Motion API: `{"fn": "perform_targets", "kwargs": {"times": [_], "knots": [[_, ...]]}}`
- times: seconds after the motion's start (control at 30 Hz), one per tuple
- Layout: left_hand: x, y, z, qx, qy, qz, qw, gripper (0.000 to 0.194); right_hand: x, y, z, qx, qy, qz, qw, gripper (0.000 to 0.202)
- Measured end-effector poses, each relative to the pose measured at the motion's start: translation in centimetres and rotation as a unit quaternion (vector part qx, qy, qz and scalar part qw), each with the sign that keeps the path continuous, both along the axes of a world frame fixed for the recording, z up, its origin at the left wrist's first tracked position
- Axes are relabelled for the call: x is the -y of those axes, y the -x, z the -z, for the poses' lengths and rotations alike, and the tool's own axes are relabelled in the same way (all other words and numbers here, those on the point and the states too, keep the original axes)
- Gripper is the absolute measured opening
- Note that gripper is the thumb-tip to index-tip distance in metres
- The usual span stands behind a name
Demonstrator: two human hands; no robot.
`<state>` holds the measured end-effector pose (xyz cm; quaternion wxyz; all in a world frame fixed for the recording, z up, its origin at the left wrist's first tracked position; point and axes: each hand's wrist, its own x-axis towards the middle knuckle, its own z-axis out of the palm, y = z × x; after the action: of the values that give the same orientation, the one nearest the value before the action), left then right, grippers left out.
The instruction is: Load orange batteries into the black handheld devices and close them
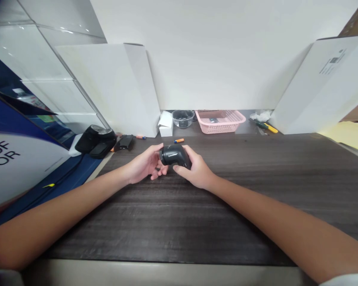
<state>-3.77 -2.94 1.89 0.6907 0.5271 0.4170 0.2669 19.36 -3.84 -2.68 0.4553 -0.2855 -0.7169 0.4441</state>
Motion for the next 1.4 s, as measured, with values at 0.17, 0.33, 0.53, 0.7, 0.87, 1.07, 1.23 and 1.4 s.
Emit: {"fn": "perform_targets", "kwargs": {"times": [0.17, 0.33, 0.53, 0.7, 0.87, 1.07, 1.23, 1.4], "knots": [[0.1, 0.3, -0.5, 0.004, 0.112, 0.01, 0.994, 0.073, 0.0, 0.0, 0.1, -0.006, -0.015, 0.02, 1.0, 0.039], [-0.2, 0.7, -0.4, 0.075, 0.066, 0.002, 0.995, 0.068, -0.9, -0.2, 0.6, -0.114, 0.145, -0.064, 0.981, 0.027], [-1.1, 1.4, 0.8, 0.197, 0.052, 0.006, 0.979, 0.059, -1.7, -1.0, 0.0, -0.123, 0.318, -0.159, 0.927, 0.051], [-1.9, 1.8, 1.7, 0.245, 0.054, 0.009, 0.968, 0.048, -2.1, -1.1, -0.9, -0.139, 0.358, -0.173, 0.907, 0.072], [-2.4, 2.1, 2.2, 0.267, 0.075, 0.014, 0.961, 0.052, -2.2, -1.0, -1.0, -0.141, 0.357, -0.184, 0.905, 0.072], [-2.2, 1.9, 2.1, 0.278, 0.077, 0.017, 0.957, 0.052, -2.0, -1.0, -0.9, -0.14, 0.326, -0.164, 0.92, 0.067], [-2.2, 1.8, 2.1, 0.279, 0.082, 0.019, 0.957, 0.053, -1.9, -1.0, -0.9, -0.138, 0.316, -0.157, 0.926, 0.067], [-2.3, 2.0, 2.3, 0.272, 0.08, 0.021, 0.959, 0.052, -1.8, -0.9, -0.9, -0.128, 0.313, -0.156, 0.928, 0.064]]}}
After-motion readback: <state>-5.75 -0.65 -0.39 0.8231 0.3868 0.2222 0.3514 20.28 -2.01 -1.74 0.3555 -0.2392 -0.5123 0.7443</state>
